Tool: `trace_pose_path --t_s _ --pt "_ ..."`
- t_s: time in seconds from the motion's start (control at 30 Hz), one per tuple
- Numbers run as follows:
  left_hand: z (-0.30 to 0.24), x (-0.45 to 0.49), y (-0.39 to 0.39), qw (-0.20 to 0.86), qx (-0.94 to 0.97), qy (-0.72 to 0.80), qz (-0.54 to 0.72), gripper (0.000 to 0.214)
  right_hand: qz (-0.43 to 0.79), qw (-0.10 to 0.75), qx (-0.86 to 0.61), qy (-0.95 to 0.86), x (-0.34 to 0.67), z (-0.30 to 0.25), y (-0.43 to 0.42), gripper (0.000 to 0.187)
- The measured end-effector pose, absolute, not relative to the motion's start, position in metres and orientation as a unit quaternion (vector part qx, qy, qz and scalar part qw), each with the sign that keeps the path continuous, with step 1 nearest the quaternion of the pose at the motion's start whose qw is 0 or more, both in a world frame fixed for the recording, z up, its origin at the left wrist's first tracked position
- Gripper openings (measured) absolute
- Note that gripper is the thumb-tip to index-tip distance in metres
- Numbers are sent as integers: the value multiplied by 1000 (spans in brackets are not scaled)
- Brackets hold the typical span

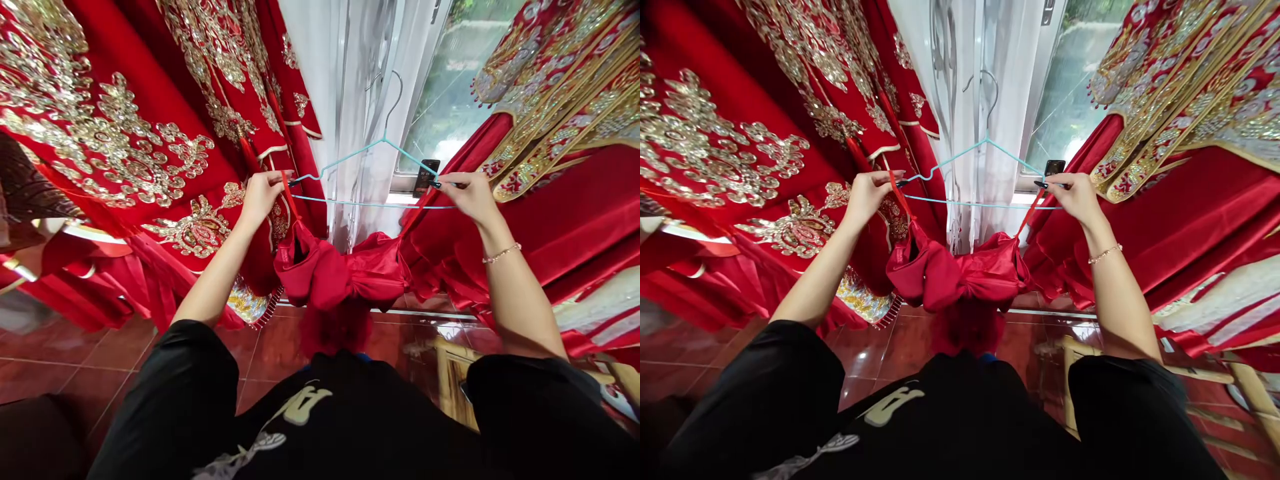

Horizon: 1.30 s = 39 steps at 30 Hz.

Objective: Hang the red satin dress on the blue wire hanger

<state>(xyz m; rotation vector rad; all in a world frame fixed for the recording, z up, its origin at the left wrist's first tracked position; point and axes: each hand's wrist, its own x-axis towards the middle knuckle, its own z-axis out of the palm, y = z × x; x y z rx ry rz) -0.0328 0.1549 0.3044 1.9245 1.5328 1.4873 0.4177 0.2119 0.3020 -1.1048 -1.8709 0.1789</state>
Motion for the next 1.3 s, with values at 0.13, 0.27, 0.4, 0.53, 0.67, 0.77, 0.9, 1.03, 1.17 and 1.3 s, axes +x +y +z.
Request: trace_pose_path --t_s 0.13,0.27,0.4,0.53,0.67,0.77,0.9,1.03,1.17,1.3 --pt "312 -39 169 125 658 549 500 31 83 463 -445 -762 418 301 216 11" --pt "315 -47 169 125 650 564 494 27 88 465 -435 -766 417 301 216 18" --pt "320 -39 162 146 697 519 473 23 120 459 -412 -778 411 298 214 26" --pt "331 -19 164 106 758 493 413 20 141 473 -389 -778 403 290 214 38" --pt "349 -15 177 116 814 469 323 19 137 480 -388 -775 397 281 215 45" --pt "370 -21 179 110 845 486 195 14 120 462 -393 -786 393 278 214 45" --pt "382 -18 131 -6 817 532 220 29 21 461 -433 -774 398 258 204 44" --pt "325 3 52 -102 764 504 389 30 72 544 -484 -682 413 203 188 55" --pt "231 17 17 114 827 458 304 26 270 461 -554 -638 410 140 176 31" --pt "188 10 19 259 823 451 231 22 342 389 -556 -650 393 107 167 20"
